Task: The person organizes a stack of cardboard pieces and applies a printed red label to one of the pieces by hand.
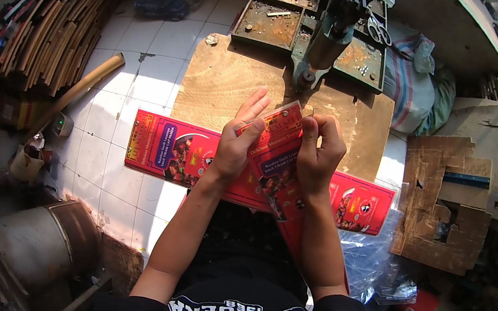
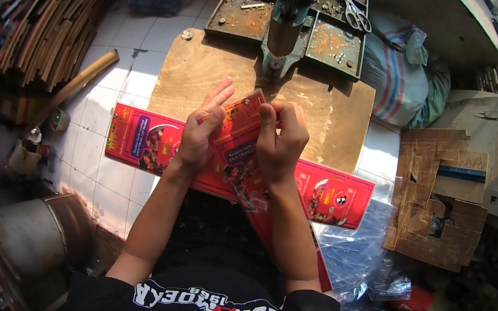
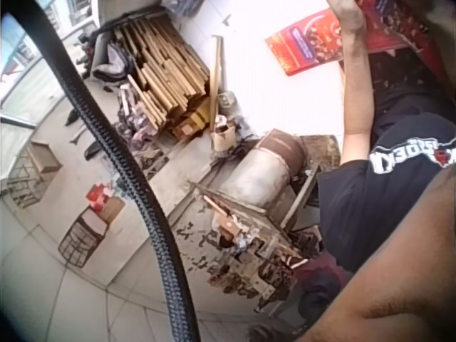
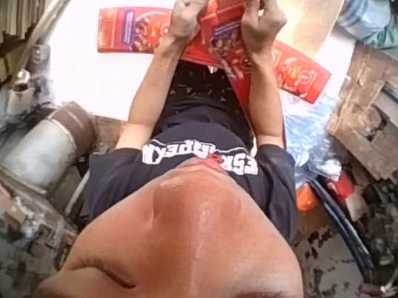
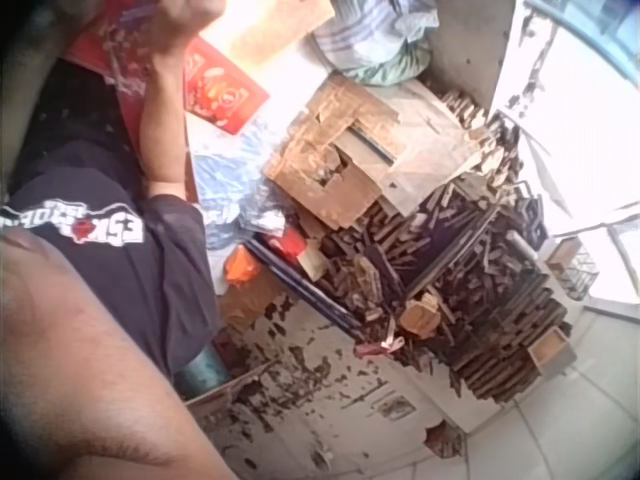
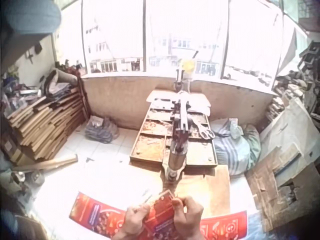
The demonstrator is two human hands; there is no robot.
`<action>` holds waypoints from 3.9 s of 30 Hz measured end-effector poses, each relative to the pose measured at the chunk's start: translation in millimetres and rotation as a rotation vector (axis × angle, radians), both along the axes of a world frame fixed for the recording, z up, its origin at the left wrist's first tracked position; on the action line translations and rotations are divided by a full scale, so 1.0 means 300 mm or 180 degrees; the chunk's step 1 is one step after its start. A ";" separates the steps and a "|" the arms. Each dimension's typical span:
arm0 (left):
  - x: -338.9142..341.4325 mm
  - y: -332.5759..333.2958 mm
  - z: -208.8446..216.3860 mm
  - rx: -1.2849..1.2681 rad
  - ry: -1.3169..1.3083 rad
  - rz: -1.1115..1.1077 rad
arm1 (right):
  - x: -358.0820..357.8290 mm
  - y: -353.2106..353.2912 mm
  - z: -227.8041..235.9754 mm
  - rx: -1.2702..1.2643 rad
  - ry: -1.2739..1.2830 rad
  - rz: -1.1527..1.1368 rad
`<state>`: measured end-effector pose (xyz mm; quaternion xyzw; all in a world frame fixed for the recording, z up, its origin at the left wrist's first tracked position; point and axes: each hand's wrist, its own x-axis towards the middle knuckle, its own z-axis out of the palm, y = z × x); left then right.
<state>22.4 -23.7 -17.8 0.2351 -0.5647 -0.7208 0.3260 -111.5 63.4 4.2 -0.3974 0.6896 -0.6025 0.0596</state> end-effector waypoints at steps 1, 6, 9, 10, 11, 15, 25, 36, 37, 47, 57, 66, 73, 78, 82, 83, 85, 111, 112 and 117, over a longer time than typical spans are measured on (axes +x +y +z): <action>-0.001 -0.001 0.003 0.0035 0.0067 -0.0058 | -0.001 0.000 0.000 0.0002 -0.0010 0.0000; 0.001 -0.004 0.002 0.0113 0.0021 -0.0127 | -0.003 0.001 -0.006 -0.0011 -0.0073 0.0007; 0.005 -0.001 0.004 0.0159 -0.0012 -0.0084 | -0.001 0.001 -0.004 -0.0024 -0.0073 0.0016; 0.008 0.001 0.006 0.0178 -0.0027 -0.0058 | 0.000 0.001 -0.004 -0.0023 -0.0077 0.0021; 0.009 0.004 0.005 0.0147 -0.0105 0.0008 | -0.001 0.001 -0.005 -0.0020 -0.0082 0.0021; 0.010 0.009 0.006 0.0086 -0.0264 0.0163 | -0.004 0.003 -0.005 -0.0039 -0.0106 0.0030; -0.016 0.015 0.058 0.1259 0.0889 -0.0277 | -0.006 -0.001 0.004 -0.0115 0.0038 0.0267; 0.004 0.009 0.062 0.1527 0.0875 -0.0429 | -0.001 -0.004 0.017 -0.0052 0.0010 0.0241; 0.003 0.009 0.061 0.1531 0.0879 -0.0408 | -0.003 -0.004 0.017 -0.0025 0.0088 0.0248; -0.001 0.012 0.058 0.1508 0.0762 -0.0268 | 0.001 -0.012 0.010 0.0100 0.0427 0.0238; -0.003 0.012 0.044 0.1393 0.0700 -0.0173 | 0.006 -0.019 0.016 0.0222 0.0735 0.0217; -0.001 0.013 0.048 0.1351 0.0649 -0.0147 | 0.002 -0.018 0.021 0.0387 0.0419 0.0316; 0.001 0.007 0.033 0.1179 0.0526 -0.0076 | 0.004 -0.032 0.013 0.0390 0.0532 0.0290; -0.002 0.012 0.045 0.1346 0.0593 -0.0093 | 0.014 -0.022 0.008 0.0419 0.0756 0.0171; -0.006 0.012 0.041 0.1378 0.0620 -0.0090 | 0.023 -0.019 0.007 0.0408 0.0903 0.0048; -0.006 0.009 0.039 0.1376 0.0606 -0.0084 | 0.019 -0.026 0.012 0.0381 0.0962 0.0031; -0.004 0.005 0.030 0.1371 0.0579 -0.0074 | 0.023 -0.022 0.015 0.0409 0.0867 0.0045; -0.003 0.010 0.030 0.1325 0.0637 -0.0097 | -0.018 -0.025 -0.007 0.0414 -0.0143 0.0515; -0.002 0.010 0.031 0.1333 0.0649 -0.0102 | -0.017 -0.024 -0.010 0.0420 -0.0132 0.0507; 0.000 0.008 0.025 0.1307 0.0666 -0.0121 | -0.014 -0.022 -0.014 0.0283 -0.0006 0.0430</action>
